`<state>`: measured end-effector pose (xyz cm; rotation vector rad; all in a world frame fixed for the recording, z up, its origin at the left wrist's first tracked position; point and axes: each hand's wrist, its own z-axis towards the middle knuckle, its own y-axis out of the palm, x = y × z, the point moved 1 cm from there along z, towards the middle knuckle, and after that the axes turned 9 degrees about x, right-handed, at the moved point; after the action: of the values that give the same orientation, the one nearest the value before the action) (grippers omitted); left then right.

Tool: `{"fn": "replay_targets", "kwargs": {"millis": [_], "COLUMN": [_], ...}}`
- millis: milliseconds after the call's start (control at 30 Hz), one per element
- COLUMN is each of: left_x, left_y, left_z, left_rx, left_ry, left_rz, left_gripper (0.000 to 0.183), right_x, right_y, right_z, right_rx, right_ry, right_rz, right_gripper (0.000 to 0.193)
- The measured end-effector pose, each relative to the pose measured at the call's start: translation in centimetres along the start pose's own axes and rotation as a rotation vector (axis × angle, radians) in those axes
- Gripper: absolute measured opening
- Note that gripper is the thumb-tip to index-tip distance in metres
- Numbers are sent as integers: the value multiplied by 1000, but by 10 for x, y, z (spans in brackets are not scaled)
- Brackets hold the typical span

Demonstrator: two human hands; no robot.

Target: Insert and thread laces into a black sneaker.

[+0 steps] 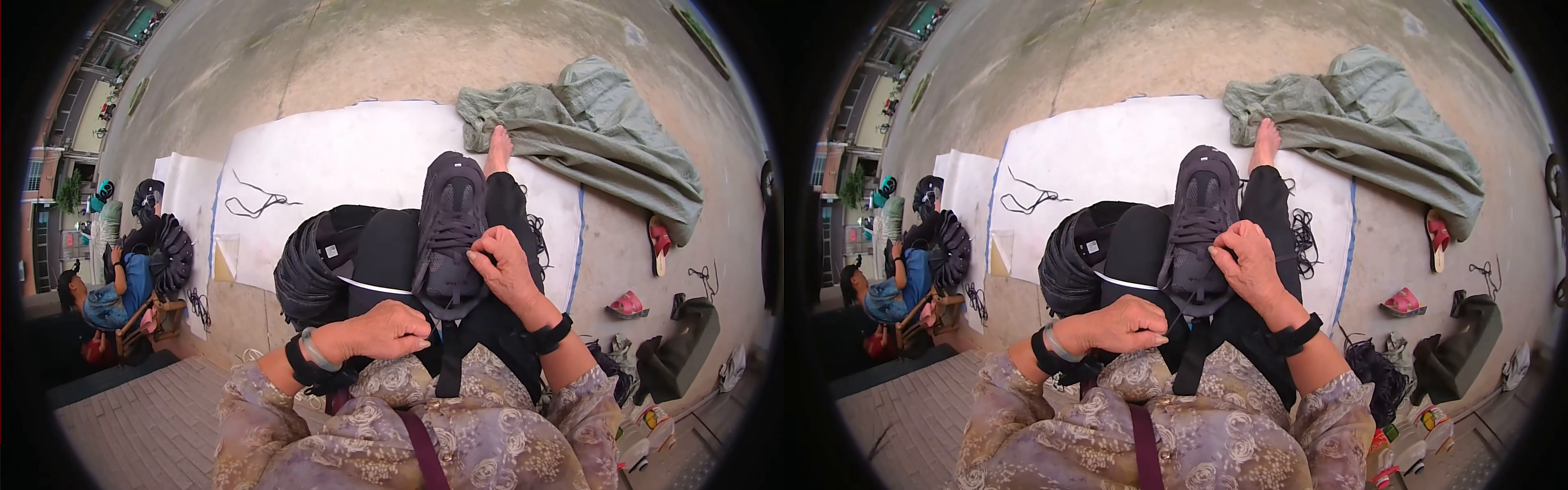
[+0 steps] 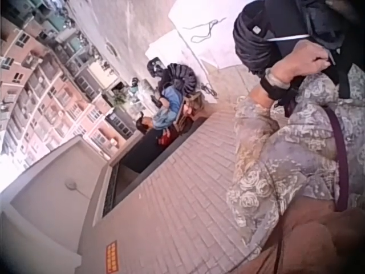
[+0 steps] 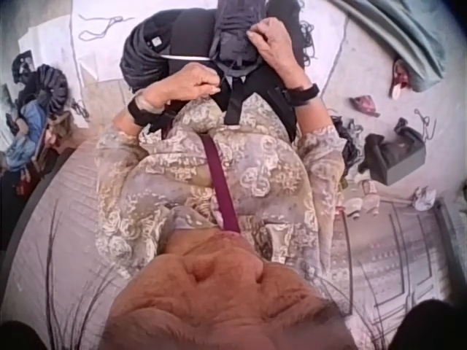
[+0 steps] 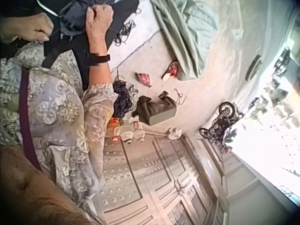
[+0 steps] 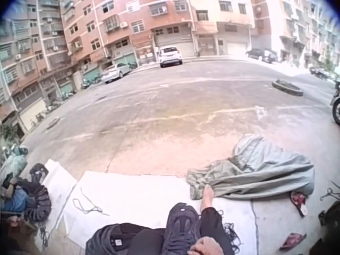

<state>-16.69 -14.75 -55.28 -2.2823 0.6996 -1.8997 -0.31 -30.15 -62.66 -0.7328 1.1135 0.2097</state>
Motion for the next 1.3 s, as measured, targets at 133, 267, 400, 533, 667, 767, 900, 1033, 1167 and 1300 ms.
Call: {"fn": "replay_targets", "kwargs": {"millis": [133,267,400,533,667,767,900,1033,1167,1300], "left_x": [4,14,31,52,57,42,10,-12,-22,-14], "left_y": [-9,-25,-37,-42,-49,-50,-44,-32,-21,-9], "left_z": [1,3,7,18,22,23,30,42,48,64], "left_rx": [-17,5,34,22,148,243,326,463,621,618], "left_ry": [66,54,58,98,46,72,-114,-228,-123,23], "left_rz": [-1,-18,-56,-3,-94,-134,-171,-177,92,272], "left_gripper": [27,28,29,29,23,17,16,14,9,6], "right_x": [9,5,-12,-45,-82,-104,-89,-68,-9,26], "right_y": [-1,-2,-8,7,-22,-80,-132,-207,-304,-376], "right_z": [-4,-3,6,12,27,47,68,97,119,128], "right_rx": [-13,5,93,-422,-726,-572,-148,112,219,452], "right_ry": [127,507,223,-173,248,457,281,218,201,298], "right_rz": [-2,88,58,221,730,1033,1190,1209,1046,753], "right_gripper": [12,15,14,27,27,26,28,26,36,40]}}
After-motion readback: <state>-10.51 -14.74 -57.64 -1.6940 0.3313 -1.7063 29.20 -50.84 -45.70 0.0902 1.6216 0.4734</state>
